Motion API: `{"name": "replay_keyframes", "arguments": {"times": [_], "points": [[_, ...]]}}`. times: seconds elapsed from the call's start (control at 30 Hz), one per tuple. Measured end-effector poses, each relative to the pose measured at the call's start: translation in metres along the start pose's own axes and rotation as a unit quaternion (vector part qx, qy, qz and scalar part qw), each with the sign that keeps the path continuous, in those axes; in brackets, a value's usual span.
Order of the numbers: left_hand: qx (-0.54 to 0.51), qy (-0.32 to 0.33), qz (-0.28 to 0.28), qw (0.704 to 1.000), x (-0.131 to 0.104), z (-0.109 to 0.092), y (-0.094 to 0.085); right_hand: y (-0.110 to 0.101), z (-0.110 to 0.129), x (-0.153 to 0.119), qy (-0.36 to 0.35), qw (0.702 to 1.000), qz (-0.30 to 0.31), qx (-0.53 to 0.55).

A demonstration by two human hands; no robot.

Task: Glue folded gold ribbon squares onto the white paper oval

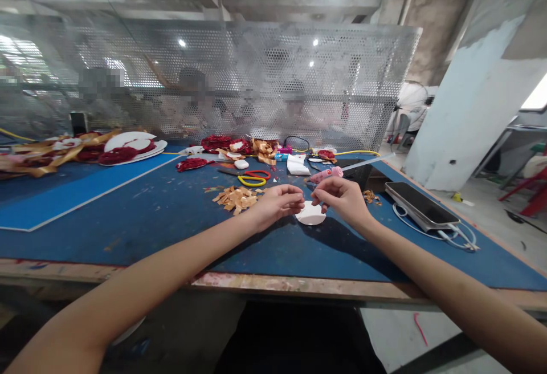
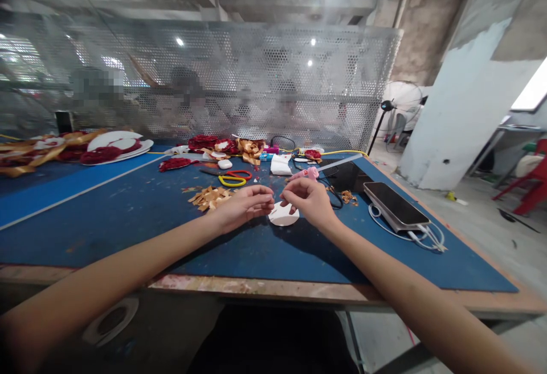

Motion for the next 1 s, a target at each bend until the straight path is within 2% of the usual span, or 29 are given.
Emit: {"name": "replay_keyframes", "arguments": {"times": [0.17,0.37,0.5,0.7,0.87,0.93,1.0], "points": [[0.036,0.032,-0.016,0.999,0.002,-0.004,-0.003,-0.004,-0.005,0.002,0.001,1.0,-0.002,-0.02],[0.133,0.134,-0.037,0.981,-0.003,-0.023,-0.003,-0.006,-0.009,0.002,0.009,0.997,0.015,-0.078],[0.177,0.175,-0.05,0.967,-0.007,-0.029,-0.001,-0.001,-0.008,-0.001,0.014,0.993,0.049,-0.104],[0.201,0.188,-0.052,0.96,-0.008,-0.029,0.0,0.009,-0.012,-0.007,0.019,0.981,0.133,-0.143],[0.199,0.186,-0.037,0.961,-0.008,-0.028,0.0,0.016,-0.018,-0.01,0.044,0.969,0.205,-0.129],[0.2,0.186,-0.033,0.961,-0.008,-0.028,0.001,0.017,-0.019,-0.011,0.045,0.966,0.218,-0.132],[0.201,0.188,-0.035,0.961,-0.008,-0.028,0.001,0.016,-0.018,-0.01,0.032,0.966,0.205,-0.154]]}}
Point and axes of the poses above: each hand's wrist, its own x-axis towards the middle knuckle, its own y-axis out of the palm, z = x × y, the point moved 5 cm from there along x, towards the middle knuckle, and after that the axes turned 13 degrees about -y, right-handed, at the moved point
